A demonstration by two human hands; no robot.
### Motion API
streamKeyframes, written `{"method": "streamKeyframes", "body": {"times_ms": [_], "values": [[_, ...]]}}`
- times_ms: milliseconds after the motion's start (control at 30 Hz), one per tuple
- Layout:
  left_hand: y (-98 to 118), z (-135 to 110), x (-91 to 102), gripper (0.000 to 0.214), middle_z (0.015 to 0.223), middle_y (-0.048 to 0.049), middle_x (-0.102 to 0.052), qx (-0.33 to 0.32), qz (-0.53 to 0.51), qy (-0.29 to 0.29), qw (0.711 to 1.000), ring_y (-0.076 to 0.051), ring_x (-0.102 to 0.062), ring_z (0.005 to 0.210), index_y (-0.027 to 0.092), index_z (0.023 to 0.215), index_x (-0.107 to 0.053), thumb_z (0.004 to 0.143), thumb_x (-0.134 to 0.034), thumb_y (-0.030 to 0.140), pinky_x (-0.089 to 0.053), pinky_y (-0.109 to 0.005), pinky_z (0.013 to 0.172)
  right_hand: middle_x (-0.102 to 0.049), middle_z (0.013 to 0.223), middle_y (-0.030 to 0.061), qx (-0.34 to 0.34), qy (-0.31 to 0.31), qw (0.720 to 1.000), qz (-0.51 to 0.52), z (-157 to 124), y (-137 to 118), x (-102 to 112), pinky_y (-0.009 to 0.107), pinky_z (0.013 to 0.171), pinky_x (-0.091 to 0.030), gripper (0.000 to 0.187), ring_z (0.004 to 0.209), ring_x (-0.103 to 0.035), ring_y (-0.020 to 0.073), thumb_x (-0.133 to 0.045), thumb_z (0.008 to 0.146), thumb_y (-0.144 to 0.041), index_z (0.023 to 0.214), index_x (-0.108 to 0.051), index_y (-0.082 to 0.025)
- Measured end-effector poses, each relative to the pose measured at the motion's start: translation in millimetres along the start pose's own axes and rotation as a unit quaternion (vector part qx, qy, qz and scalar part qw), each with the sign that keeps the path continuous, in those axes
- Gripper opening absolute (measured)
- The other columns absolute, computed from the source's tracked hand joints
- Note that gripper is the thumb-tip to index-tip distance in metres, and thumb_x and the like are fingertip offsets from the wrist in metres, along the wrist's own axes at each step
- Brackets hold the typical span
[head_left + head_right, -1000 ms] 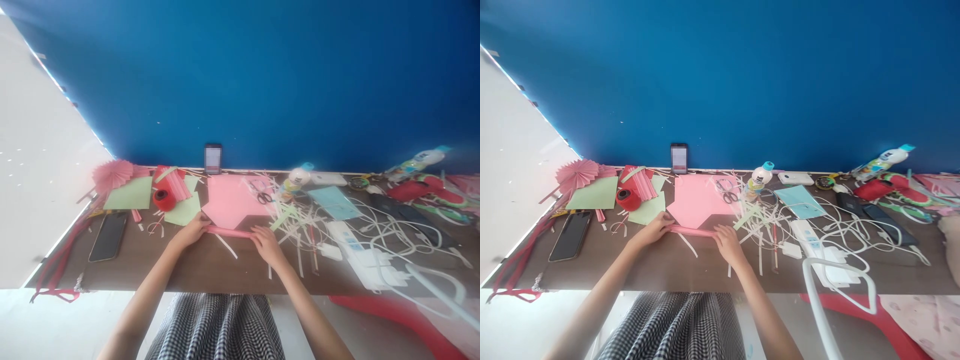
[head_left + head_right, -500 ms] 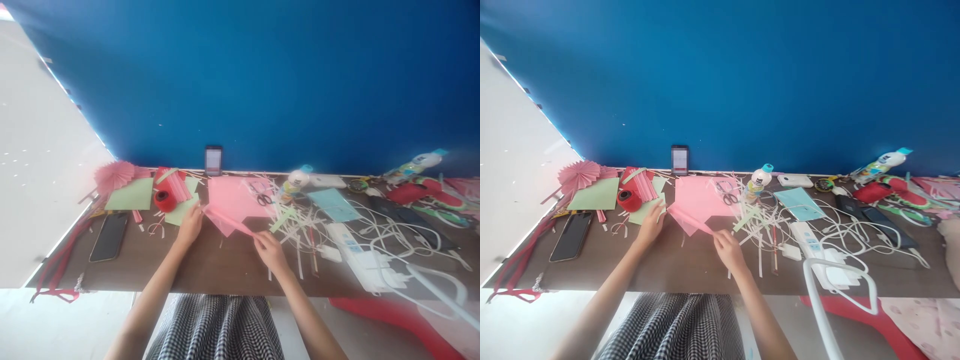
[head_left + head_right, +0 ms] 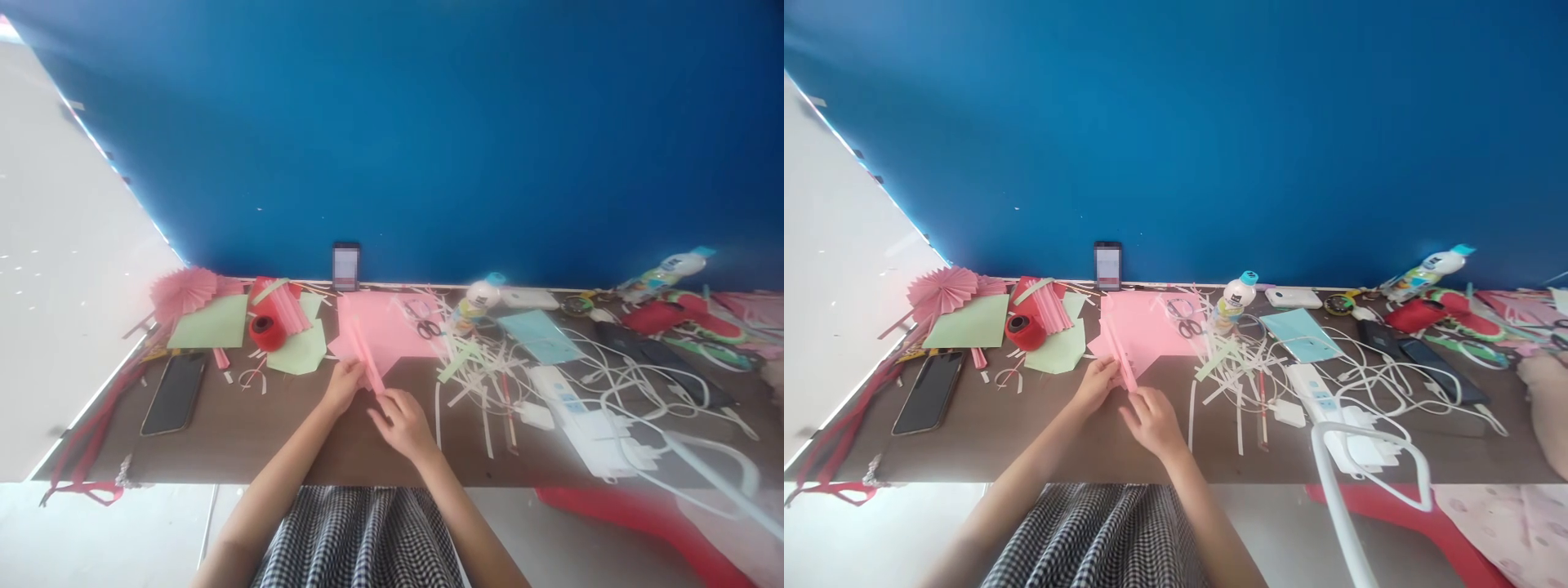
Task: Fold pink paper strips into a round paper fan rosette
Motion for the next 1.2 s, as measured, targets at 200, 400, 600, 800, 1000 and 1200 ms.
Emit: {"method": "streamKeyframes", "body": {"times_ms": [200,400,600,800,1000,1200], "values": [[-11.2,-5.8,-20.8,0.035,0.085,-0.0096,-0.065,0.019,0.023,-0.122,0.992,-0.018,-0.062,0.075,0.010,0.094,-0.063,0.072,-0.061,0.038,-0.048,-0.032,0.071,-0.059,0.083,0.0060,-0.248,0.047,0.955,0.154,16.0,46.1,1.9,0.032,0.065,-0.048,0.021,0.068,-0.056,0.0161,-0.055,0.076,-0.031,0.093,-0.054,-0.018],[-16.9,-5.8,-11.2,0.039,0.082,-0.0084,-0.065,0.020,0.049,-0.104,0.993,-0.018,-0.063,0.073,0.011,0.099,-0.058,0.071,-0.061,0.039,-0.050,-0.031,0.066,-0.066,0.078,0.0054,-0.374,0.021,0.844,0.384,20.0,79.6,-29.2,0.032,0.069,-0.048,0.025,0.071,-0.061,0.0181,-0.066,0.065,-0.037,0.080,-0.061,-0.017],[-8.1,-3.0,-2.5,0.035,0.090,-0.0101,-0.064,-0.015,0.086,-0.078,0.993,-0.019,-0.062,0.075,0.010,0.092,-0.062,0.071,-0.061,0.038,-0.052,-0.031,0.064,-0.068,0.082,0.0060,-0.409,0.023,0.763,0.500,9.2,80.7,-41.8,0.034,0.073,-0.048,0.027,0.078,-0.062,0.0209,-0.067,0.065,-0.038,0.083,-0.066,-0.017],[-2.6,-3.0,-2.3,0.035,0.084,-0.0087,-0.067,-0.045,0.134,-0.069,0.987,-0.019,-0.062,0.072,0.010,0.095,-0.065,0.071,-0.062,0.035,-0.052,-0.031,0.064,-0.068,0.081,0.0051,-0.420,0.016,0.744,0.519,6.1,79.9,-49.6,0.033,0.072,-0.048,0.022,0.077,-0.062,0.0199,-0.070,0.063,-0.033,0.077,-0.065,-0.018],[0.7,-3.8,-0.6,0.035,0.088,-0.0090,-0.068,-0.086,0.173,-0.055,0.980,-0.020,-0.063,0.078,0.013,0.100,-0.064,0.072,-0.060,0.033,-0.051,-0.034,0.073,-0.067,0.080,0.0051,-0.435,0.050,0.753,0.491,4.0,85.0,-48.9,0.034,0.075,-0.047,0.023,0.077,-0.062,0.0196,-0.072,0.060,-0.029,0.079,-0.066,-0.017],[3.4,-8.3,-10.0,0.038,0.095,-0.0100,-0.067,-0.087,0.186,-0.088,0.975,-0.023,-0.062,0.085,0.013,0.106,-0.062,0.073,-0.060,0.033,-0.049,-0.036,0.079,-0.066,0.076,0.0036,-0.428,0.050,0.775,0.463,6.3,81.8,-44.9,0.034,0.076,-0.047,0.017,0.077,-0.062,0.0189,-0.070,0.063,-0.029,0.075,-0.065,-0.018]]}}
Point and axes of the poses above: each hand's wrist, its own z-axis towards the middle knuckle, its own x-axis out of the back of the hand, y = z × x, the point moved 10 cm from there along z, towards the middle knuckle
